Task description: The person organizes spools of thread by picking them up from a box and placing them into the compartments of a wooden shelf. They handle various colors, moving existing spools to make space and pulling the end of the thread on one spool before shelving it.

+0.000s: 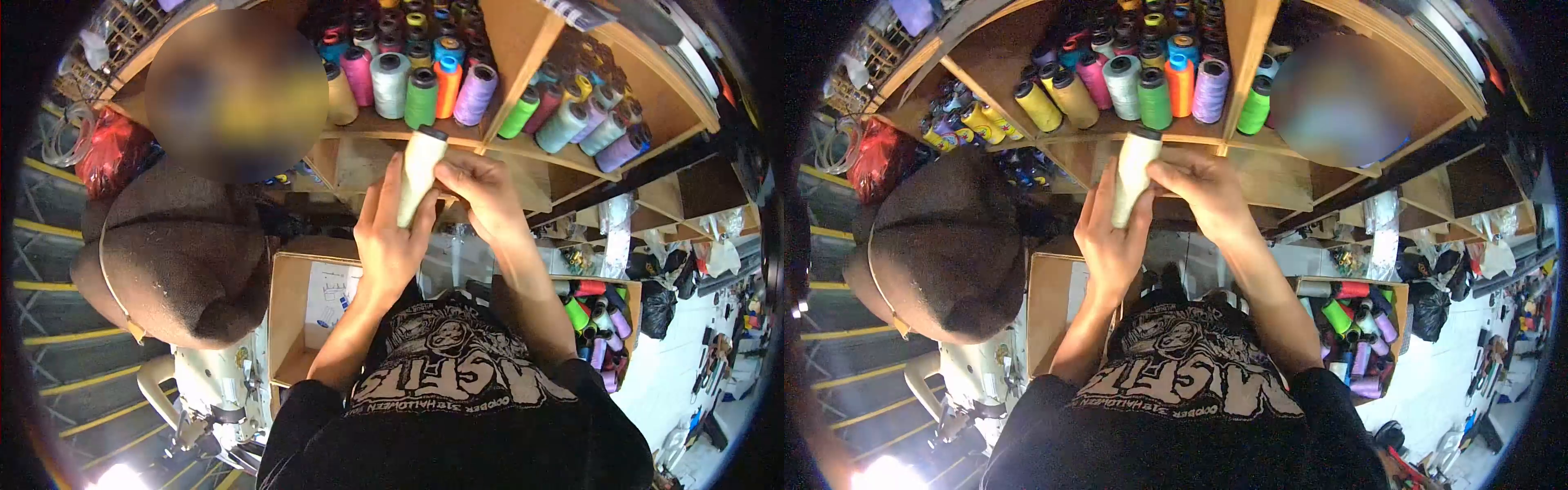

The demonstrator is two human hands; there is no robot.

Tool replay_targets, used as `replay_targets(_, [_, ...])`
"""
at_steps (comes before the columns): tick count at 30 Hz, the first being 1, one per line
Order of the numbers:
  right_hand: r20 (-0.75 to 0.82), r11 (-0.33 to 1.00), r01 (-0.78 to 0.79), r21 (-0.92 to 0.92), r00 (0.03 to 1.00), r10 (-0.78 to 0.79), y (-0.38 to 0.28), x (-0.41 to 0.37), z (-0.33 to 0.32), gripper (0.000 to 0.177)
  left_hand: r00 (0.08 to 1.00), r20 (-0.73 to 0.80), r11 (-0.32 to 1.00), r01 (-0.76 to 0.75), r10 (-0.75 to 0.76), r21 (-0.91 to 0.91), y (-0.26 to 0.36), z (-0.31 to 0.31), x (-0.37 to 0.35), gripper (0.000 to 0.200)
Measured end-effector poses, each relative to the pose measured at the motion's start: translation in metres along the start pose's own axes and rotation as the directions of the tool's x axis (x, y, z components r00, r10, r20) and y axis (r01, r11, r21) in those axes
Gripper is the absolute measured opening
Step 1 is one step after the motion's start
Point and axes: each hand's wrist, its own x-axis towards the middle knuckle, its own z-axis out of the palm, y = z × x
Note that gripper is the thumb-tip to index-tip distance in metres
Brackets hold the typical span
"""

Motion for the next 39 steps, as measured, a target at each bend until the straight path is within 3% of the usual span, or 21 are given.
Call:
replay_targets(2, [-0.032, 0.996, -0.065, -0.059, 0.997, 0.063, 0.013, 0.004, -0.005, 0.032, 0.997, 0.047, 0.996, 0.063, -0.06, -0.063, -0.003, -0.011, 0.002, 0.056])
replay_targets(3, [-0.007, 0.998, -0.023, 0.053, 1.0, 0.023, 0.022, 0.008, -0.004, 0.033, 0.994, 0.049, 0.984, 0.105, -0.099, -0.145, -0.009, -0.01, 0.003, 0.058])
replay_targets(6, [-0.071, 0.984, 0.163, -0.078, 0.983, -0.168, 0.021, 0.019, 0.009, 0.033, 0.979, 0.07, 0.917, 0.203, -0.191, -0.344, -0.034, -0.006, 0.002, 0.064])
replay_targets(9, [0.133, 0.87, 0.261, -0.419, 0.965, -0.225, 0.006, 0.037, 0.018, 0.034, 0.952, 0.145, 0.838, 0.306, -0.269, -0.451, -0.05, -0.005, 0.006, 0.07])
replay_targets(10, [0.2, 0.801, 0.302, -0.518, 0.952, -0.229, 0.0, 0.044, 0.021, 0.034, 0.967, 0.068, 0.907, 0.254, -0.245, -0.335, -0.056, -0.005, 0.01, 0.067])
replay_targets(11, [0.18, 0.599, 0.326, -0.731, 0.939, -0.292, -0.003, 0.054, 0.025, 0.038, 0.977, -0.004, 0.956, 0.206, -0.211, -0.209, -0.062, -0.006, 0.015, 0.065])
replay_targets(12, [0.156, 0.605, 0.422, -0.676, 0.883, -0.442, 0.004, 0.068, 0.032, 0.039, 0.984, -0.069, 0.984, 0.16, -0.166, -0.075, -0.067, -0.007, 0.022, 0.062])
replay_targets(14, [0.142, 0.455, 0.401, -0.795, 0.853, -0.502, -0.007, 0.088, 0.045, 0.04, 0.977, -0.134, 0.986, 0.169, -0.168, -0.004, -0.085, 0.003, 0.035, 0.052])
replay_targets(17, [0.157, 0.395, 0.391, -0.831, 0.847, -0.508, 0.009, 0.122, 0.045, 0.036, 0.979, -0.195, 0.991, 0.085, -0.063, 0.106, -0.101, 0.014, 0.054, 0.047])
replay_targets(19, [0.119, 0.385, 0.354, -0.852, 0.848, -0.516, 0.011, 0.125, 0.056, 0.034, 0.97, -0.219, 0.982, 0.136, -0.105, 0.129, -0.102, 0.021, 0.059, 0.045])
replay_targets(22, [0.041, 0.246, 0.18, -0.952, 0.876, -0.48, 0.014, 0.122, 0.065, 0.042, 0.962, -0.211, 0.978, 0.195, -0.175, 0.076, -0.12, 0.037, 0.062, 0.043])
replay_targets(24, [-0.025, 0.302, 0.127, -0.945, 0.891, -0.453, 0.027, 0.123, 0.065, 0.052, 0.945, -0.17, 0.959, 0.284, -0.281, -0.007, -0.123, 0.044, 0.059, 0.042])
replay_targets(26, [-0.073, 0.182, 0.0, -0.983, 0.915, -0.397, 0.016, 0.11, 0.079, 0.051, 0.948, -0.243, 0.976, 0.216, -0.207, 0.007, -0.12, 0.046, 0.06, 0.043])
replay_targets(28, [0.051, 0.13, 0.139, -0.982, 0.849, -0.526, 0.021, 0.104, 0.077, 0.049, 0.945, -0.249, 0.977, 0.212, -0.213, -0.03, -0.123, 0.047, 0.063, 0.043])
replay_targets(29, [0.116, 0.094, 0.209, -0.973, 0.803, -0.584, 0.024, 0.104, 0.075, 0.048, 0.934, -0.21, 0.956, 0.293, -0.289, -0.014, -0.12, 0.047, 0.062, 0.044])
replay_targets(33, [0.139, 0.037, 0.199, -0.979, 0.794, -0.592, 0.033, 0.115, 0.068, 0.044, 0.959, -0.25, 0.983, 0.157, -0.13, 0.09, -0.117, 0.047, 0.063, 0.046])
replay_targets(36, [0.056, 0.017, 0.07, -0.997, 0.9, -0.432, 0.016, 0.114, 0.067, 0.044, 0.96, -0.261, 0.987, 0.133, -0.105, 0.092, -0.123, 0.053, 0.065, 0.046])
replay_targets(37, [0.105, 0.035, 0.148, -0.988, 0.832, -0.544, 0.026, 0.118, 0.06, 0.045, 0.955, -0.277, 0.989, 0.13, -0.106, 0.071, -0.126, 0.057, 0.063, 0.045])
replay_targets(39, [0.116, 0.044, 0.171, -0.984, 0.815, -0.568, 0.033, 0.11, 0.059, 0.046, 0.955, -0.253, 0.985, 0.167, -0.153, 0.034, -0.121, 0.057, 0.062, 0.042])
